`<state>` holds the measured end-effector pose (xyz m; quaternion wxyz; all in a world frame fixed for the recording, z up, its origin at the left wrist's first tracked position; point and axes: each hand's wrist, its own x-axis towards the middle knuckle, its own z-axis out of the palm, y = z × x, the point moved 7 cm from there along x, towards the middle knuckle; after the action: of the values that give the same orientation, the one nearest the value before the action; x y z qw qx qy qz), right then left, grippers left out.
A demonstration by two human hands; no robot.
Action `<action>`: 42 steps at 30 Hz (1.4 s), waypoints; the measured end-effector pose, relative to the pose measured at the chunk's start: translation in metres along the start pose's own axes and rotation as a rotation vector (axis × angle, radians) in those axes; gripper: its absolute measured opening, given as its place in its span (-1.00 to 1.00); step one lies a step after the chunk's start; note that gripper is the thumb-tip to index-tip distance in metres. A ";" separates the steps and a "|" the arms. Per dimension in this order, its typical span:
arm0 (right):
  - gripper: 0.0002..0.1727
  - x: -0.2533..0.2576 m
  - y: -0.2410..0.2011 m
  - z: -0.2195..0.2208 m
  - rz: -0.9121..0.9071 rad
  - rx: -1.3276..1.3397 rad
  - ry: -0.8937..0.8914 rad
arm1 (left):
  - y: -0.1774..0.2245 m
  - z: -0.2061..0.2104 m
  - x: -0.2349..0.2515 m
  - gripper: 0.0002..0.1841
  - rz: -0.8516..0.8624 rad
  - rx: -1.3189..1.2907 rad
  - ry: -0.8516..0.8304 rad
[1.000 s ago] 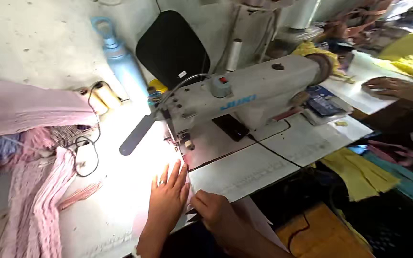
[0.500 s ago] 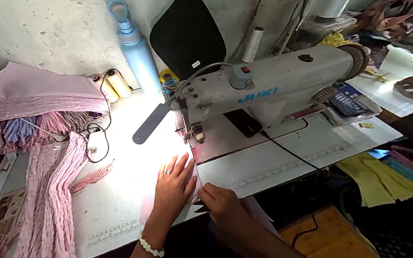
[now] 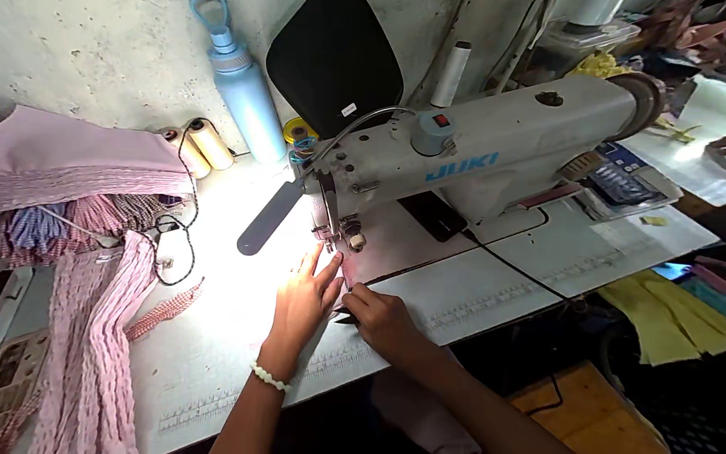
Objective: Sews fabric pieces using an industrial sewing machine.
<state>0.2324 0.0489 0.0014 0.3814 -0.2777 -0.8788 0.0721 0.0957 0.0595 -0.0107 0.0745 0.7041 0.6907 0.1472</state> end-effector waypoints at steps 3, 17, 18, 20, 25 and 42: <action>-0.90 -0.001 0.000 -0.001 -0.005 0.000 0.004 | 0.012 -0.007 -0.018 -0.51 -0.072 0.018 0.204; -0.87 0.020 0.006 0.008 -0.065 -0.054 -0.051 | 0.002 -0.002 -0.008 -0.40 -0.127 0.047 -0.007; -0.85 0.023 0.009 0.009 -0.055 -0.045 -0.076 | 0.000 -0.002 -0.005 -0.39 -0.144 0.031 -0.043; -0.81 0.025 0.013 0.011 -0.044 -0.054 -0.093 | -0.005 -0.002 0.001 -0.39 -0.183 -0.007 -0.118; -0.86 0.019 0.007 0.013 -0.087 -0.113 -0.057 | -0.011 0.000 0.007 -0.40 -0.235 -0.050 -0.212; -0.80 0.016 0.000 0.012 -0.111 -0.198 -0.032 | -0.014 0.001 0.009 -0.42 -0.272 -0.067 -0.191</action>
<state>0.2152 0.0589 0.0035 0.3417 -0.2637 -0.9015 -0.0319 0.0830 0.0686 -0.0150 0.1823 0.6121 0.7640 0.0914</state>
